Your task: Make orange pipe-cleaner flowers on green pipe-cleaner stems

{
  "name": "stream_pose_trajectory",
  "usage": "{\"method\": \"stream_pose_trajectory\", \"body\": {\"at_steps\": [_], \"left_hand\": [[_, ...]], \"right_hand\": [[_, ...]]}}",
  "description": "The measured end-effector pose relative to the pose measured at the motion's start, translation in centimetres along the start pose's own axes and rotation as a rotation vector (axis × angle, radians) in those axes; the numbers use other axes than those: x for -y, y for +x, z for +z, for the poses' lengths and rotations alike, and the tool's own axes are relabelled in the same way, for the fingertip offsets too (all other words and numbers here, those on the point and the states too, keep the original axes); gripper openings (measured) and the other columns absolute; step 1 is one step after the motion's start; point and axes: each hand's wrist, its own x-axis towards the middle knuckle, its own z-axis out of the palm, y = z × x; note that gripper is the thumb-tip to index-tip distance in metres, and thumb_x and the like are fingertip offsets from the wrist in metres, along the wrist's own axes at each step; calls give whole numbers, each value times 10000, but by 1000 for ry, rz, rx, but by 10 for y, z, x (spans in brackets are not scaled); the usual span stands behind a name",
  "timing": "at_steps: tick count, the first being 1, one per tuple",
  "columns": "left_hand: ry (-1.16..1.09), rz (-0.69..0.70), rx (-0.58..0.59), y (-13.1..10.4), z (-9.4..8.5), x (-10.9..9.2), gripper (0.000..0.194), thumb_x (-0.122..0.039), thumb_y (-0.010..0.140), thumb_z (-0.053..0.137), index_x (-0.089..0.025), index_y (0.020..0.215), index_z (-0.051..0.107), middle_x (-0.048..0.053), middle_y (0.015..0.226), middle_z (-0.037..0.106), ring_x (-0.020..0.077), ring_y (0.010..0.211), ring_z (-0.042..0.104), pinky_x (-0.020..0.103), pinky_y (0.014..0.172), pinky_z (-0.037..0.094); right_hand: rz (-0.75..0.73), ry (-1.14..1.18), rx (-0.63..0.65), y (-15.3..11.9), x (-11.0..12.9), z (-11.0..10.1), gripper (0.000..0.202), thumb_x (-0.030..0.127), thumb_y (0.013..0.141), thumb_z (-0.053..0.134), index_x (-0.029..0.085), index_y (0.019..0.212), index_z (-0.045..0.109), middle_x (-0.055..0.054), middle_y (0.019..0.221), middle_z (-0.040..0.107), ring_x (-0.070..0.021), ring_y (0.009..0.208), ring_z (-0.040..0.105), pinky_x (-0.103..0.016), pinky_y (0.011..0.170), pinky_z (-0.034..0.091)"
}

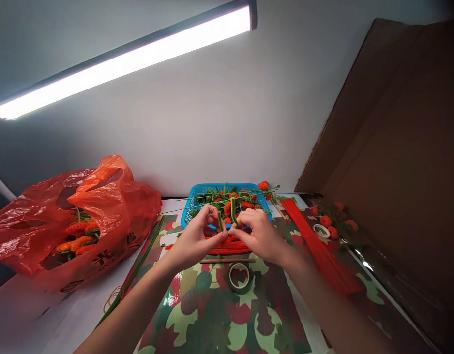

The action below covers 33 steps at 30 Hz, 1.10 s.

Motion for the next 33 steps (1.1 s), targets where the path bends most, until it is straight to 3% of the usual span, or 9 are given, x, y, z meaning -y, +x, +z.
{"method": "stream_pose_trajectory", "body": {"at_steps": [5,9,12,15,19,21,23,28,33], "left_hand": [[469,191,-60,0,3,3,208,-182,838,516,-234,806,317,-13,793,533,140,692,513,268,619,414],[828,436,-74,4,4,9,164,-133,836,452,-231,732,372,22,734,556,180,667,479,294,603,383],[903,576,-21,7,2,12,197,-105,864,408,-230,712,413,57,805,617,193,718,490,321,690,401],[800,576,-67,7,0,12,198,-101,871,429,-231,724,404,54,844,628,184,752,500,319,731,402],[364,297,-178,5,0,8,226,-179,861,533,-236,780,331,9,827,574,148,725,509,282,672,415],[81,165,-139,5,0,5,278,-229,853,572,-236,783,303,-7,848,550,129,713,515,270,666,424],[-137,71,-73,5,0,2,300,-260,831,617,-226,786,322,-15,853,540,113,708,511,255,663,420],[-367,-139,68,3,-1,-3,232,-256,772,690,-187,838,479,-17,816,525,102,724,496,224,659,411],[-460,-245,120,2,-1,2,247,-253,772,688,-194,803,450,-31,805,488,103,738,497,244,689,445]], "right_hand": [[368,298,44,3,-1,9,299,313,791,602,168,565,471,33,571,470,-98,566,382,-240,534,259],[625,622,146,6,-11,14,393,428,672,698,169,535,436,58,523,393,-73,518,302,-230,501,208],[865,1084,320,9,-19,16,362,396,608,751,168,602,470,59,556,423,-67,504,332,-215,487,244],[979,1463,449,9,-21,18,252,308,645,724,166,686,520,73,559,405,-64,488,349,-217,495,315],[770,1313,193,8,-15,15,232,330,667,739,151,725,604,29,636,538,-77,567,451,-206,536,360],[565,1128,65,8,-12,11,234,330,655,768,151,735,641,18,703,597,-80,646,507,-200,606,392],[409,1024,48,7,-11,8,219,322,662,775,162,771,675,17,756,635,-89,718,552,-211,698,423],[274,1078,17,7,-11,13,202,345,675,775,193,787,704,13,777,669,-116,734,609,-265,727,489],[142,1075,-120,7,-7,19,164,328,646,795,219,747,724,11,728,676,-141,699,632,-288,668,517]]}}
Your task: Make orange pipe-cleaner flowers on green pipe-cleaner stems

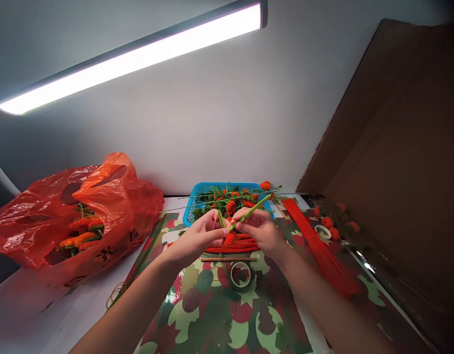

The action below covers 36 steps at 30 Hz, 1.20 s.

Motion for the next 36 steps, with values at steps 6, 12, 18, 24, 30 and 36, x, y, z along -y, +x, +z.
{"method": "stream_pose_trajectory", "body": {"at_steps": [6,12,18,24,30,36], "left_hand": [[244,171,-37,1,3,7,292,-288,836,615,-217,764,341,-42,757,479,92,653,441,203,570,361],[474,288,-201,2,11,7,220,-268,841,576,-217,794,368,-9,823,531,121,716,507,255,655,452],[360,251,-223,3,11,5,269,-260,816,608,-222,796,342,-18,843,534,99,681,502,225,590,449],[165,140,-234,2,12,5,271,-253,755,677,-208,789,412,-30,804,538,89,666,514,196,571,440],[-147,130,-195,0,11,-1,359,-166,680,752,-231,905,480,-28,937,555,106,823,575,244,725,512],[6,266,-251,2,13,4,312,-171,697,758,-209,876,506,7,944,585,153,961,565,249,794,500]], "right_hand": [[67,-199,-178,-5,0,5,111,294,640,784,208,701,750,-28,716,725,-187,713,664,-341,719,523],[325,19,-369,-1,2,4,222,333,525,827,172,649,737,-17,653,700,-126,583,614,-288,650,503],[172,-138,-352,1,2,0,228,395,657,746,172,692,715,-26,632,687,-160,608,637,-310,653,513],[-414,-830,-321,-10,5,4,134,250,834,587,214,816,715,-56,798,732,-206,757,656,-359,757,489],[-263,-587,-412,-6,12,-4,180,341,866,573,203,861,688,-42,805,713,-180,753,658,-303,705,515],[-88,-405,-222,-5,13,-4,206,363,793,664,195,911,682,-55,881,704,-181,810,652,-305,735,523]]}}
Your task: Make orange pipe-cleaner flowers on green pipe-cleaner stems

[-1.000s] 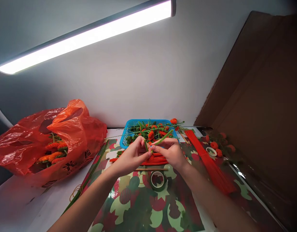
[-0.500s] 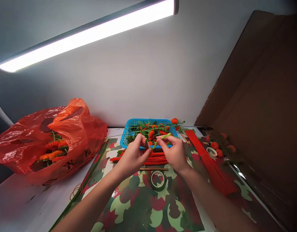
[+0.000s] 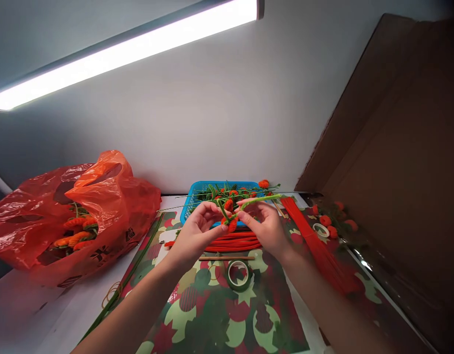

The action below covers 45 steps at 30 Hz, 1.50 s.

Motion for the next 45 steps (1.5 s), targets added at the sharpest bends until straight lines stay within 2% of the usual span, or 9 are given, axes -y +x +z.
{"method": "stream_pose_trajectory", "body": {"at_steps": [9,18,24,28,30,32,36,42,45], "left_hand": [[561,349,-140,-4,3,-2,16,-203,770,679,-209,779,691,65,919,618,199,839,604,256,615,565],[854,699,-26,-2,-5,1,125,-107,855,546,-185,846,643,42,895,634,131,776,624,251,705,559],[513,224,-74,-1,-1,-3,134,-292,798,640,-172,739,637,53,898,600,181,854,607,259,651,565],[153,-232,42,3,-7,-7,191,-337,718,709,-162,733,634,32,870,584,175,804,600,293,642,575],[97,-344,101,4,-9,-8,185,-325,714,708,-155,725,635,29,823,583,169,770,597,295,634,570],[163,-272,86,5,-10,-7,169,-308,724,696,-153,711,630,36,819,594,166,760,597,286,643,559],[517,235,-8,3,-7,-4,119,-259,797,632,-164,727,615,65,898,619,175,841,607,267,696,542],[932,722,145,-1,-9,1,158,-88,894,447,-182,864,571,68,944,657,123,788,630,212,647,523],[1181,876,192,-2,-11,2,191,-93,915,410,-178,905,581,95,1036,672,150,845,645,243,687,528]], "right_hand": [[116,83,1,-1,-2,5,198,375,766,669,180,737,663,-40,749,692,-169,729,646,-301,701,527],[-155,-251,100,0,5,-1,77,253,849,601,210,804,646,-24,846,648,-156,808,614,-283,725,493],[-604,-532,77,-3,5,-3,149,131,904,495,199,869,624,-47,861,651,-171,872,592,-328,783,451],[-836,-685,96,-8,2,-3,200,95,907,451,197,941,620,-62,905,668,-180,894,596,-347,786,419],[-884,-706,123,-9,1,-3,195,100,906,456,200,942,620,-58,900,675,-179,888,602,-351,788,412],[-840,-671,127,-7,1,-2,172,113,903,476,204,922,620,-52,889,674,-173,874,602,-349,786,414],[-494,-449,71,-1,3,-1,92,173,877,558,202,815,620,-39,825,652,-169,846,594,-324,778,454],[61,-171,134,1,7,-2,133,302,838,588,191,797,648,-19,852,660,-153,818,612,-277,763,476],[201,-124,185,2,9,-5,157,319,805,612,177,811,678,-17,798,689,-154,768,631,-268,718,481]]}}
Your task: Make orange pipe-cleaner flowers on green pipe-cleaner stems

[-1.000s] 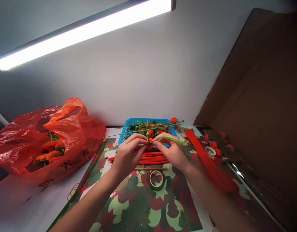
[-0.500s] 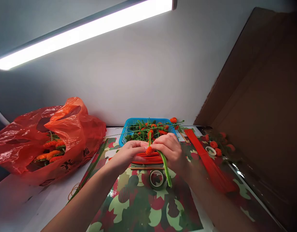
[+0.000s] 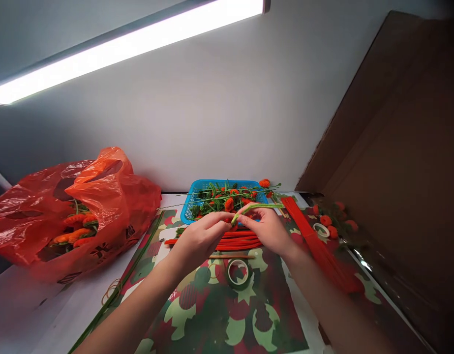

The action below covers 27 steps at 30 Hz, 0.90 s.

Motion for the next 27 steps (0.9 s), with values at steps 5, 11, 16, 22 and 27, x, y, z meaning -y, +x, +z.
{"method": "stream_pose_trajectory", "body": {"at_steps": [5,11,16,22,27], "left_hand": [[191,86,109,-4,7,-1,237,-84,921,388,-169,991,599,104,1110,653,175,903,636,239,667,521],[122,10,169,-11,24,-3,251,-116,927,375,-191,977,609,46,966,627,127,797,599,187,622,468],[-10,-142,135,-14,34,-7,284,-95,900,362,-187,829,622,31,820,577,112,638,522,192,539,417],[-578,-617,-169,-6,37,-23,114,-253,860,560,-188,786,618,63,916,573,182,864,587,256,678,522],[-1111,-882,-96,2,30,-26,211,-344,759,701,-174,779,577,23,865,610,161,787,634,288,690,566]], "right_hand": [[94,-142,28,3,4,-11,163,300,706,693,139,686,701,-44,699,699,-167,681,624,-253,611,452],[82,-524,41,0,18,-9,190,226,706,652,152,533,624,-9,556,615,-118,546,520,-235,491,323],[-31,-955,-72,-14,25,16,218,59,723,572,172,538,597,-28,553,626,-144,544,527,-307,620,344],[-455,-834,-145,-18,26,14,190,60,818,560,192,721,656,-15,719,695,-160,682,597,-352,763,358],[-558,-699,-209,-14,26,0,145,123,807,641,216,699,669,-33,968,695,-206,929,562,-373,799,394]]}}
